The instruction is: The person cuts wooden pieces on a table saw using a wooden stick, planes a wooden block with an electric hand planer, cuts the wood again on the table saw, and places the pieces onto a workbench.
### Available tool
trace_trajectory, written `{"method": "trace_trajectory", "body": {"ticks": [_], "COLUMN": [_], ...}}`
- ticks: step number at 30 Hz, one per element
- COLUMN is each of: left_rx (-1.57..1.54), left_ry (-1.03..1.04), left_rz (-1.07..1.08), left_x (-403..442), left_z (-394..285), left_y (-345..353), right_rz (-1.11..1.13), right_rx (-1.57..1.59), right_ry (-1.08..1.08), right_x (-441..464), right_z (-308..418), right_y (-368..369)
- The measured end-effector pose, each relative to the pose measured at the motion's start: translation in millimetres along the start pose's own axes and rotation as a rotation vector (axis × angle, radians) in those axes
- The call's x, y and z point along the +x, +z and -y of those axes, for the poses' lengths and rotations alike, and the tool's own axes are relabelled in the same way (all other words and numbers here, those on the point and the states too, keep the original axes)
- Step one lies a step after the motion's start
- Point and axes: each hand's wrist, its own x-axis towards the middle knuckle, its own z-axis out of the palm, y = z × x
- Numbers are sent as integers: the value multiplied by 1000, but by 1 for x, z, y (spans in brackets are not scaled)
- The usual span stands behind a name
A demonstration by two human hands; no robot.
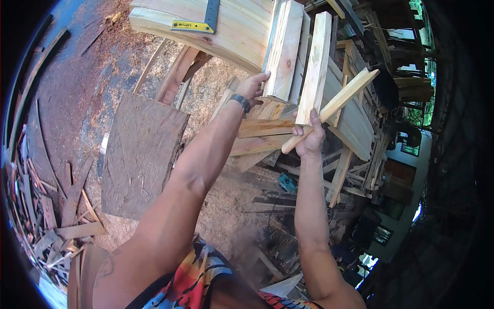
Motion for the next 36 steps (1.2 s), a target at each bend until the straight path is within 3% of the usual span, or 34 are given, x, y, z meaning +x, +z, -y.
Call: {"method": "trace_trajectory", "body": {"ticks": [12, 18, 19, 22, 28, 31, 33, 34, 35, 36], "left_rx": [179, 151, 176, 208, 154, -25, 201, 315, 430, 466], "left_ry": [60, 138, 124, 143, 109, 113, 167, 199, 217, 213], "left_rz": [-100, -129, -159, -174, -65, 185, 72, -43, -162, -151], "left_x": [8, 31, 14, -4, -29, -20, -23, -38, -52, -54], "left_z": [4, 13, 3, -13, -36, -43, -44, -48, -52, -52], "left_y": [12, -6, -2, -9, -12, -30, -27, -9, 9, 12], "right_rz": [-51, -88, -116, -193, -409, -337, -303, -363, -309, -253], "right_rx": [34, -170, -218, -659, -1155, -1090, -961, -899, -693, -489], "right_ry": [-23, -126, -128, -412, -92, -139, -142, -270, -241, -217], "right_x": [-6, -5, -5, 11, 48, 40, 43, 43, 57, 67], "right_z": [4, 13, 18, 17, 3, -6, -14, -16, -27, -38], "right_y": [3, 8, 14, 32, 115, 122, 104, 91, 71, 51]}}
